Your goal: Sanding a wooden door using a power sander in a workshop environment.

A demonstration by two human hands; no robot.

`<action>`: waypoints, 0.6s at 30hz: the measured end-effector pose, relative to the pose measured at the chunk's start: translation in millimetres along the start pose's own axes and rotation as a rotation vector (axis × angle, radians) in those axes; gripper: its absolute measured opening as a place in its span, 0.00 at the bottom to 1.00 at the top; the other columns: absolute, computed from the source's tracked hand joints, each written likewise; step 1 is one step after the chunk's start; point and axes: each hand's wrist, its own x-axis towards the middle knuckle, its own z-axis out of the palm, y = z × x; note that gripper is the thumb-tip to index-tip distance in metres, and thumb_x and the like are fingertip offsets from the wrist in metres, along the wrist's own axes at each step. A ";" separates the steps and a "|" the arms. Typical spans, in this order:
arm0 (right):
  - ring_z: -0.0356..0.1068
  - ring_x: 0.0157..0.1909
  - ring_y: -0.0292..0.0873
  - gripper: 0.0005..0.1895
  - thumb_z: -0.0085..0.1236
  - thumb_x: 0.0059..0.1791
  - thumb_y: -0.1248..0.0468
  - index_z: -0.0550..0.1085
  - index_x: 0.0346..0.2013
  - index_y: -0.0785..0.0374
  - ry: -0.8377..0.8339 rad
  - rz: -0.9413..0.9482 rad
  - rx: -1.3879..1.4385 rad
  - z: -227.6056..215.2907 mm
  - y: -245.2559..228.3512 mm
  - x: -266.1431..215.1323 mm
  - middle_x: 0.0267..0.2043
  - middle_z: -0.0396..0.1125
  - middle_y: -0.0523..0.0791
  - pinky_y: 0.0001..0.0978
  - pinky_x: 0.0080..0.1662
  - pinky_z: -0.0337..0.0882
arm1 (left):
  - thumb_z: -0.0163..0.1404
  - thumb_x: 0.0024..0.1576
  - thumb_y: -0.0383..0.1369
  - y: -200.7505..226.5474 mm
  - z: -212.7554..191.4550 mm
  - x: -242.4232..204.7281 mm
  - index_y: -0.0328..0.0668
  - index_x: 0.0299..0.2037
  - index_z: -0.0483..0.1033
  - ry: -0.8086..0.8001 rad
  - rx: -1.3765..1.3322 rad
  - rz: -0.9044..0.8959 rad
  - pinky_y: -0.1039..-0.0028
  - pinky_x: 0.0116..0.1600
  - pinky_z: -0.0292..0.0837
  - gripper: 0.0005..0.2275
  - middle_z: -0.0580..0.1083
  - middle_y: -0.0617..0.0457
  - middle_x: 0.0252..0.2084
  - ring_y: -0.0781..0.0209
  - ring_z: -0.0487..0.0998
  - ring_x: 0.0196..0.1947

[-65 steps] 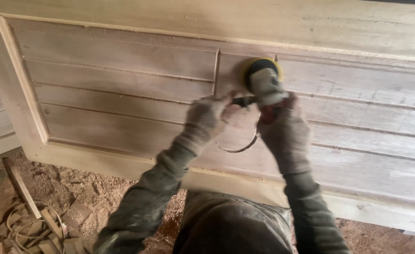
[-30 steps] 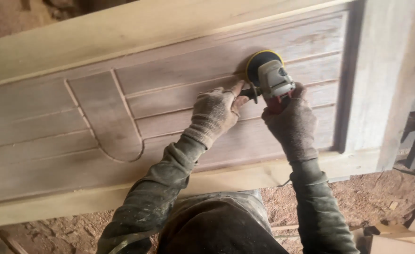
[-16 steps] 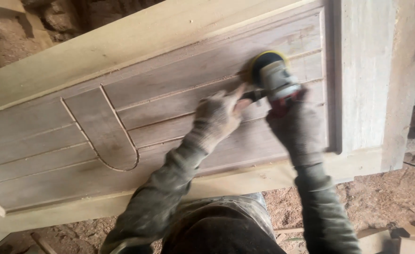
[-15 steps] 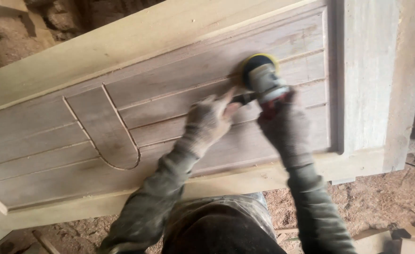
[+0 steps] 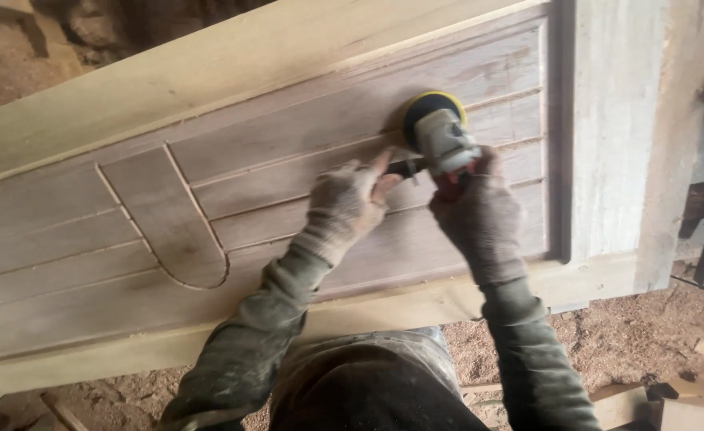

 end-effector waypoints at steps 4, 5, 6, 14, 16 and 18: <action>0.76 0.46 0.62 0.39 0.69 0.39 0.50 0.57 0.58 0.46 0.047 0.252 0.068 -23.7 51.6 2.2 0.46 0.73 0.49 0.58 0.48 0.75 | 0.44 0.62 0.53 63.3 11.7 29.6 0.64 0.61 0.73 -0.114 -0.052 0.092 0.53 0.42 0.80 0.19 0.78 0.46 0.33 0.43 0.84 0.38; 0.75 0.47 0.63 0.39 0.71 0.39 0.55 0.58 0.57 0.47 0.085 0.271 0.158 -26.4 62.6 0.9 0.46 0.73 0.49 0.59 0.48 0.75 | 0.41 0.63 0.54 73.6 17.9 33.1 0.67 0.62 0.72 -0.201 -0.037 0.091 0.50 0.46 0.78 0.20 0.79 0.46 0.35 0.42 0.84 0.41; 0.75 0.47 0.63 0.39 0.71 0.39 0.55 0.58 0.57 0.47 0.084 0.272 0.160 -28.3 61.8 -4.8 0.46 0.73 0.49 0.59 0.48 0.75 | 0.41 0.63 0.54 73.5 21.4 31.0 0.67 0.62 0.72 -0.203 -0.035 0.090 0.50 0.46 0.78 0.20 0.79 0.46 0.35 0.42 0.84 0.41; 0.75 0.51 0.59 0.39 0.67 0.38 0.51 0.61 0.60 0.49 -0.089 0.252 0.151 6.4 14.0 -45.2 0.47 0.72 0.49 0.55 0.56 0.73 | 0.45 0.63 0.50 14.3 0.1 -31.6 0.62 0.63 0.73 -0.202 0.021 0.098 0.55 0.41 0.78 0.20 0.77 0.47 0.29 0.45 0.83 0.35; 0.74 0.53 0.59 0.40 0.66 0.39 0.49 0.60 0.62 0.49 -0.108 0.279 0.137 -1.1 24.1 -37.0 0.49 0.72 0.50 0.55 0.56 0.72 | 0.44 0.63 0.50 25.2 6.0 -21.6 0.62 0.64 0.73 -0.197 0.046 0.122 0.57 0.42 0.78 0.20 0.77 0.48 0.29 0.47 0.83 0.35; 0.74 0.54 0.60 0.41 0.65 0.40 0.47 0.59 0.63 0.49 -0.131 0.300 0.121 -12.1 36.8 -32.5 0.50 0.72 0.51 0.55 0.56 0.72 | 0.43 0.64 0.50 40.5 13.1 -11.6 0.62 0.64 0.72 -0.190 0.073 0.141 0.58 0.43 0.78 0.20 0.77 0.49 0.29 0.49 0.83 0.36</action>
